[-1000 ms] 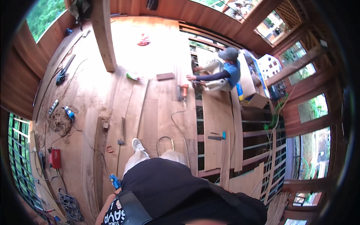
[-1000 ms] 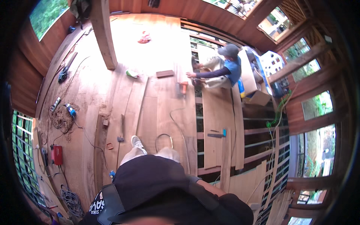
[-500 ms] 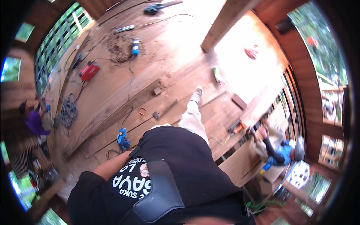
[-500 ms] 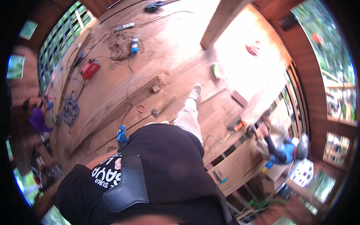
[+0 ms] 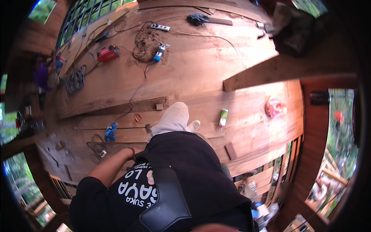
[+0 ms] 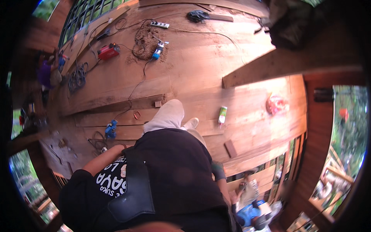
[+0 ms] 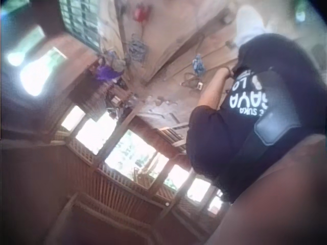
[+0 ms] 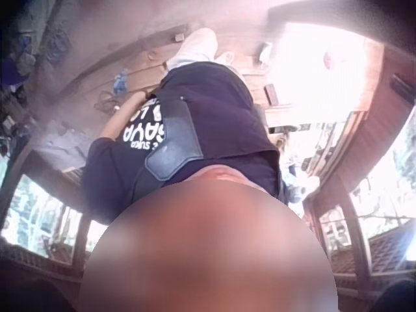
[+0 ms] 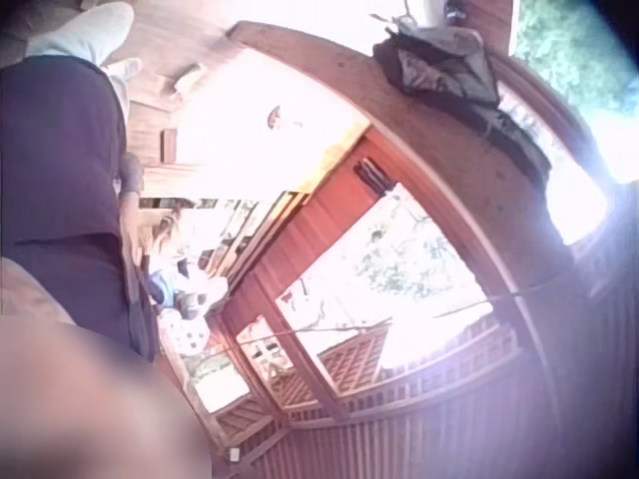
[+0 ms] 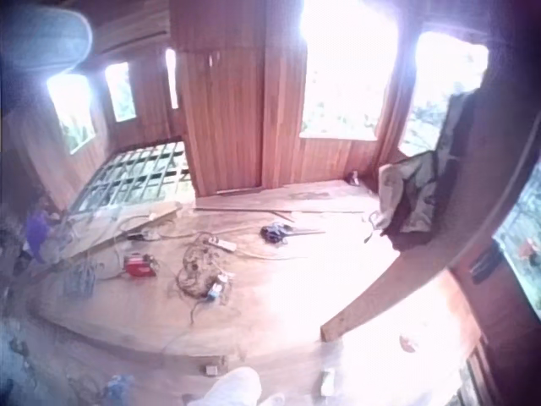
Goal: The person handles a small wooden plank, then picks up a handheld router and repeatedly adjusts its guide and depth settings. The person inspects the tool while standing on a wooden floor in a construction area.
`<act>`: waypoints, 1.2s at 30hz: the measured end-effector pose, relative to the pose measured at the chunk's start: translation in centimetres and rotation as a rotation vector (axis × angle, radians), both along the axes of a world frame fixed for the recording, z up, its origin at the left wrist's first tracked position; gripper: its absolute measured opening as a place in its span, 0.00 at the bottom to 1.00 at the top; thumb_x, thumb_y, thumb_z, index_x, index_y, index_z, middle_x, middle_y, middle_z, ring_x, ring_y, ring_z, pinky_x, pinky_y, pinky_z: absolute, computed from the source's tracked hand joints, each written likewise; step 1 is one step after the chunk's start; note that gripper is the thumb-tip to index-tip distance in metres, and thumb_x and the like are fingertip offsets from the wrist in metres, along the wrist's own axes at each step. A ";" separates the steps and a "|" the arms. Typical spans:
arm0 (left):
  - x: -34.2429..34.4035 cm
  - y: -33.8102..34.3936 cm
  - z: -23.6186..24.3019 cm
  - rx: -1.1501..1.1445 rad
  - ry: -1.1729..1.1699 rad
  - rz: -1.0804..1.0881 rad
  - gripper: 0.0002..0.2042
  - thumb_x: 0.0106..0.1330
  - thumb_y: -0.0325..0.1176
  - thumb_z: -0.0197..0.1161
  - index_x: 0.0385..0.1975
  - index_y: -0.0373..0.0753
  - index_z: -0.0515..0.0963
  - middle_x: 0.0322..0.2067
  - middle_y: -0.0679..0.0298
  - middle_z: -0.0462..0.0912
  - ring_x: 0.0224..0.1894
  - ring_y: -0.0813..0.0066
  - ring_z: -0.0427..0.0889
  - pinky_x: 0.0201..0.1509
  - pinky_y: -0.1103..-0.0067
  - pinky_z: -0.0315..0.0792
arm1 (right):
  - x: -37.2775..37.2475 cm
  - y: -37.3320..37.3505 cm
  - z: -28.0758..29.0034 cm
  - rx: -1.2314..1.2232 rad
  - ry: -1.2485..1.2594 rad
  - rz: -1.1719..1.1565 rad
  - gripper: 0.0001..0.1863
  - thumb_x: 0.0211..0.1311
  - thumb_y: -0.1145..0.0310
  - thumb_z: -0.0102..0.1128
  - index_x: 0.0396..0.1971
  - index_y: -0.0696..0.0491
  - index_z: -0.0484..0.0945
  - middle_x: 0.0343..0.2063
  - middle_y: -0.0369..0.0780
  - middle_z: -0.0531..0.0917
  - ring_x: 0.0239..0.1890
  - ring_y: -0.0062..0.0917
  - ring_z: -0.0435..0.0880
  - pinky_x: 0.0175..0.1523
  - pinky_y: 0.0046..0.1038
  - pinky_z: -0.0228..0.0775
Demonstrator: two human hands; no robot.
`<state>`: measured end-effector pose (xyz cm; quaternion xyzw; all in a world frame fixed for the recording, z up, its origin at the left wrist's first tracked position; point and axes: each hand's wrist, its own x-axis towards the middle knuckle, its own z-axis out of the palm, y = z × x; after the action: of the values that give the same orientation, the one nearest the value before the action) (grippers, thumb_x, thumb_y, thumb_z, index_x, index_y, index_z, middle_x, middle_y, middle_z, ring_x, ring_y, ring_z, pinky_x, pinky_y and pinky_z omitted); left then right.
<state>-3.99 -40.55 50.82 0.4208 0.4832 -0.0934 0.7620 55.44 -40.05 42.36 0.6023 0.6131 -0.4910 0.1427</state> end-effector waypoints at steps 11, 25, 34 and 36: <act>2.3 18.3 -11.4 0.123 0.441 0.784 0.12 0.67 0.33 0.56 0.40 0.36 0.85 0.28 0.56 0.88 0.29 0.70 0.88 0.34 0.72 0.80 | -14.7 48.5 2.6 0.363 0.109 0.192 0.41 0.61 0.38 0.63 0.68 0.49 0.73 0.71 0.56 0.65 0.62 0.41 0.79 0.60 0.34 0.76; 4.1 26.2 -8.4 -0.002 0.433 2.115 0.07 0.74 0.32 0.58 0.39 0.36 0.80 0.23 0.64 0.81 0.22 0.80 0.78 0.27 0.82 0.73 | -48.0 74.3 3.7 0.237 -0.126 1.026 0.59 0.47 0.31 0.68 0.72 0.58 0.62 0.51 0.55 0.84 0.53 0.46 0.84 0.61 0.43 0.72; 9.9 36.1 -16.5 -0.146 0.560 2.305 0.08 0.72 0.34 0.61 0.38 0.37 0.81 0.25 0.63 0.84 0.28 0.77 0.83 0.33 0.80 0.77 | -67.3 81.2 -16.3 0.486 -0.055 1.728 0.45 0.45 0.45 0.69 0.65 0.51 0.73 0.51 0.46 0.85 0.55 0.41 0.83 0.60 0.41 0.72; 10.4 38.1 -18.8 -0.211 0.496 2.265 0.08 0.71 0.34 0.60 0.39 0.35 0.81 0.26 0.64 0.85 0.29 0.78 0.84 0.36 0.79 0.79 | -69.7 80.6 -20.1 0.482 -0.113 1.785 0.46 0.48 0.48 0.68 0.69 0.51 0.68 0.52 0.46 0.85 0.56 0.40 0.83 0.60 0.41 0.72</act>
<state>6.41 -2.40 32.03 -0.3468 0.7084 0.5214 0.3256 -14.25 40.50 22.24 -0.0568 0.9274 -0.0281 0.3686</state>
